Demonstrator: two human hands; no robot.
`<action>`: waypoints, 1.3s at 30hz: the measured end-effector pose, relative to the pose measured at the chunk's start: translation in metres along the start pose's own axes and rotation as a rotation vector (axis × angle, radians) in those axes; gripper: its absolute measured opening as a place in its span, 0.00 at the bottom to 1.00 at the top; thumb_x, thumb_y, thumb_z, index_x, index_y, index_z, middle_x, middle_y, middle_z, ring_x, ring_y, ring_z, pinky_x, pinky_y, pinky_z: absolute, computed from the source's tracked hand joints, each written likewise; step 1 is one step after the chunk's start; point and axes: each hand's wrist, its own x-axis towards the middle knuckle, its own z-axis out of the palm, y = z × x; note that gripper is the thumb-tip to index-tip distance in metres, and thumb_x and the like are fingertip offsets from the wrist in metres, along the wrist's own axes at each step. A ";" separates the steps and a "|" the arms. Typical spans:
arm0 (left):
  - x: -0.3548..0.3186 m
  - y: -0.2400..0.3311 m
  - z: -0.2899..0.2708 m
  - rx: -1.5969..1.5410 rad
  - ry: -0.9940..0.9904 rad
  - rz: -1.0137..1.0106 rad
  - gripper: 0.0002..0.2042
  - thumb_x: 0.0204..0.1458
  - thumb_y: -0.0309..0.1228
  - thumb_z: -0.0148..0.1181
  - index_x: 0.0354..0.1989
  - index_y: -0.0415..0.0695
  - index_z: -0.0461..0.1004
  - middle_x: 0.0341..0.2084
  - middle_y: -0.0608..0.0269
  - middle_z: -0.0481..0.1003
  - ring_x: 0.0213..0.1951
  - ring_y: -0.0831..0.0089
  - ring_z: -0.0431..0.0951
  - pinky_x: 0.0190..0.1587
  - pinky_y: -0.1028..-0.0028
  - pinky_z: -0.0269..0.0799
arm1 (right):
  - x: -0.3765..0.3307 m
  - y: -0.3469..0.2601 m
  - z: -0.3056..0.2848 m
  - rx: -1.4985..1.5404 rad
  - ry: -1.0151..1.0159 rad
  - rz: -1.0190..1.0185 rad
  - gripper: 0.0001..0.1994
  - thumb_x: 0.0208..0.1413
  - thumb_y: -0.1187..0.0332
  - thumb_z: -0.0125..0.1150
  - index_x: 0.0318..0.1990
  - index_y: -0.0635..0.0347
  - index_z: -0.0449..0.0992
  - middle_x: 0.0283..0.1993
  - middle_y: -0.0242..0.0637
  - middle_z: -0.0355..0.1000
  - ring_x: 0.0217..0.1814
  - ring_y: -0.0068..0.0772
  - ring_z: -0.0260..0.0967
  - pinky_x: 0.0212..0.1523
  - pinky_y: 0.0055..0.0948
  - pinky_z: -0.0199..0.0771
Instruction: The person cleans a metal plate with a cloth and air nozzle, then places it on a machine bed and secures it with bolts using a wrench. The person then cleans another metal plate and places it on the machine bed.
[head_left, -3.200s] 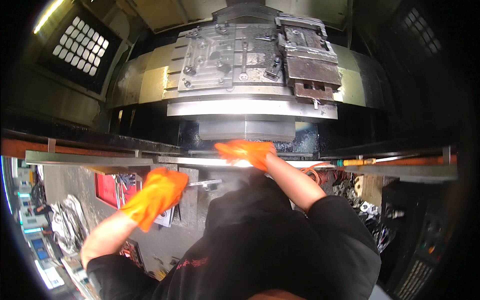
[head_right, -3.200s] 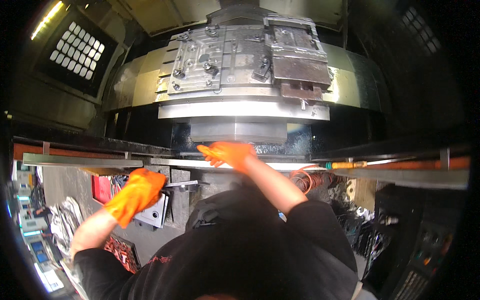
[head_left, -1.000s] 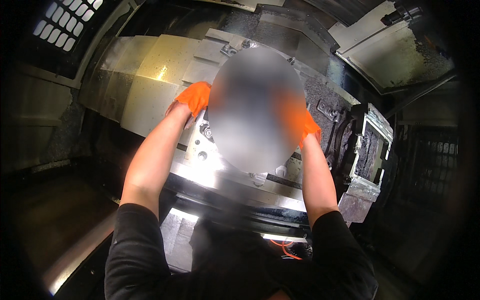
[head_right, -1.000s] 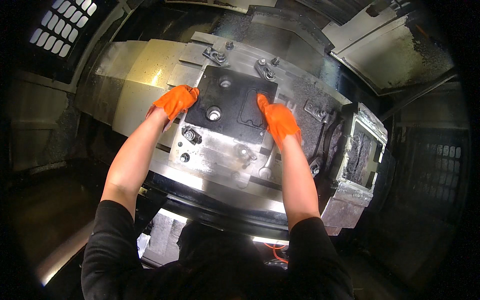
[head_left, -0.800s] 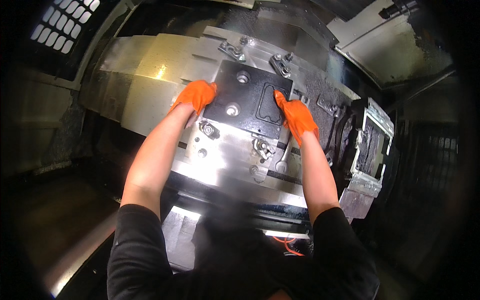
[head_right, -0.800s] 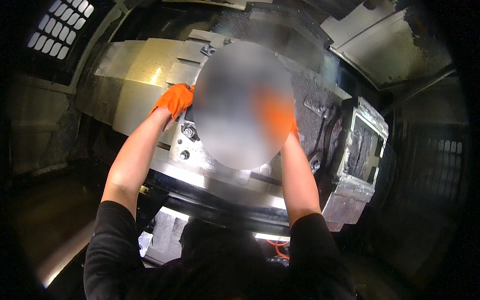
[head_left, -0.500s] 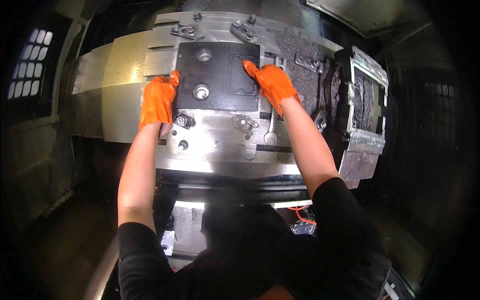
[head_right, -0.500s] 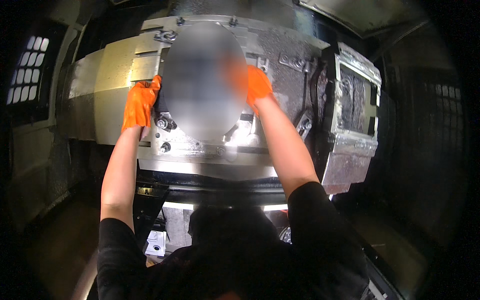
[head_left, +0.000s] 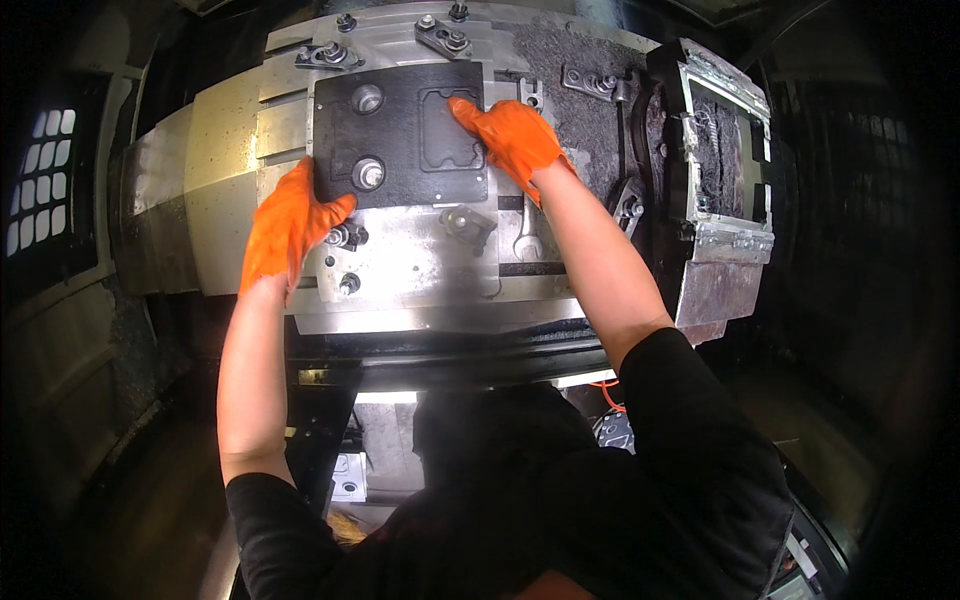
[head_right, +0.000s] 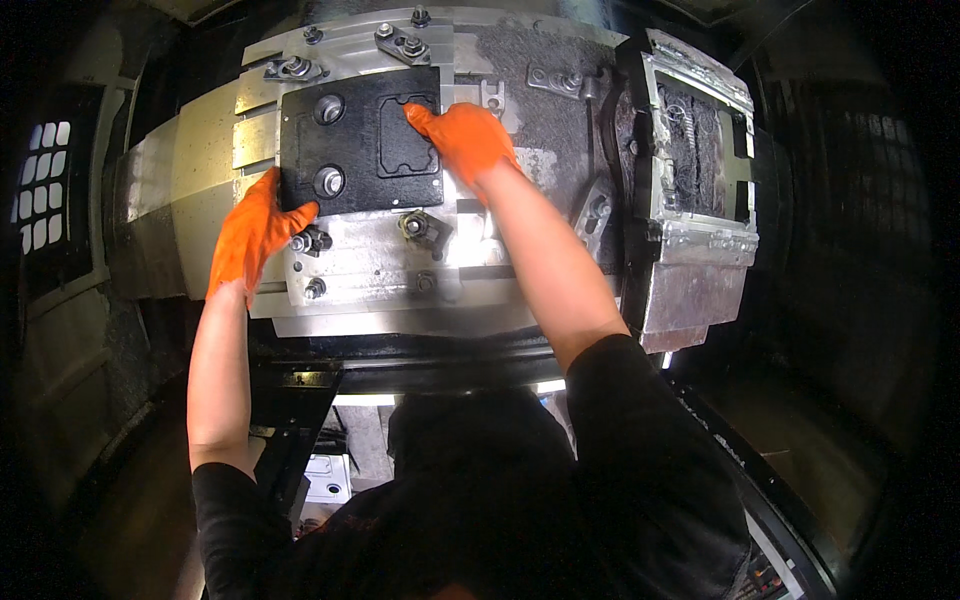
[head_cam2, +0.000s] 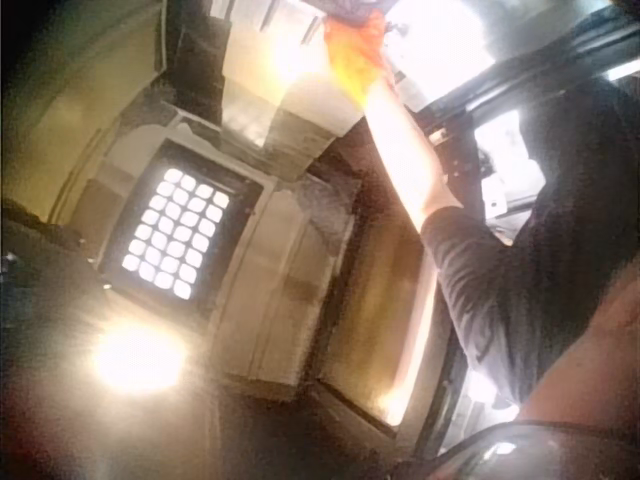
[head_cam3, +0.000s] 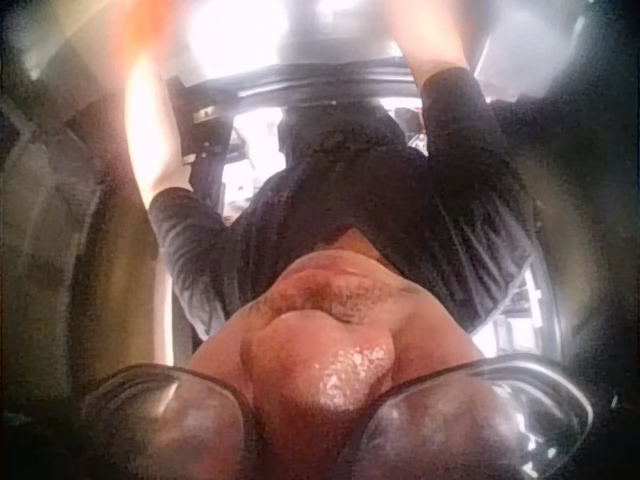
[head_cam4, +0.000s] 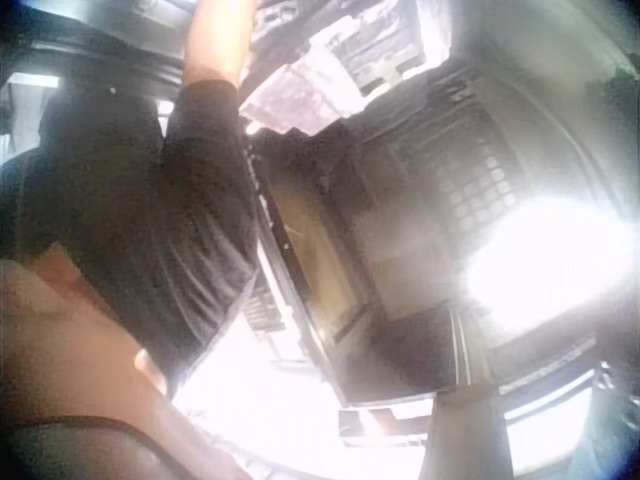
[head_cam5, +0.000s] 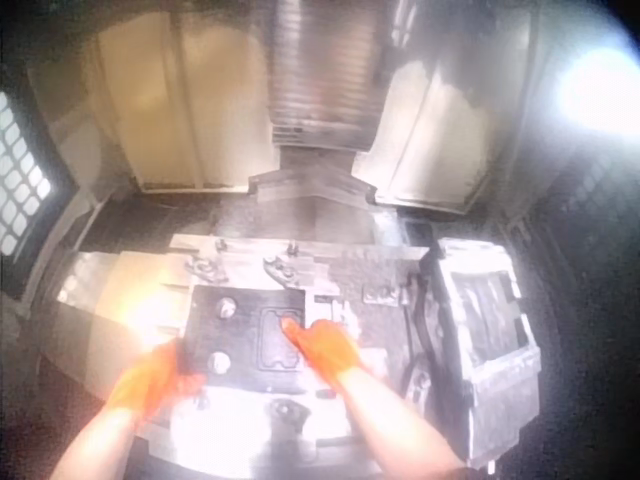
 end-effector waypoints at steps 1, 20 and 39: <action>0.001 0.004 0.002 0.003 0.000 -0.013 0.43 0.47 0.39 0.75 0.68 0.30 0.61 0.58 0.36 0.73 0.59 0.50 0.76 0.59 0.66 0.72 | -0.003 -0.001 -0.001 0.015 -0.010 0.022 0.41 0.59 0.30 0.51 0.27 0.70 0.80 0.35 0.57 0.79 0.44 0.60 0.77 0.48 0.47 0.75; -0.002 0.012 0.013 0.016 0.126 0.010 0.42 0.41 0.33 0.78 0.64 0.27 0.65 0.55 0.38 0.76 0.56 0.54 0.78 0.55 0.68 0.73 | -0.025 0.005 0.002 0.139 0.210 0.081 0.25 0.59 0.46 0.65 0.33 0.66 0.79 0.27 0.40 0.75 0.27 0.34 0.71 0.31 0.35 0.69; -0.077 -0.072 0.116 -0.004 0.864 -0.123 0.21 0.62 0.35 0.54 0.60 0.37 0.69 0.60 0.38 0.70 0.64 0.40 0.66 0.67 0.49 0.57 | -0.049 -0.014 0.010 -0.459 0.055 -0.253 0.23 0.57 0.49 0.62 0.49 0.61 0.80 0.46 0.54 0.79 0.53 0.58 0.76 0.55 0.47 0.75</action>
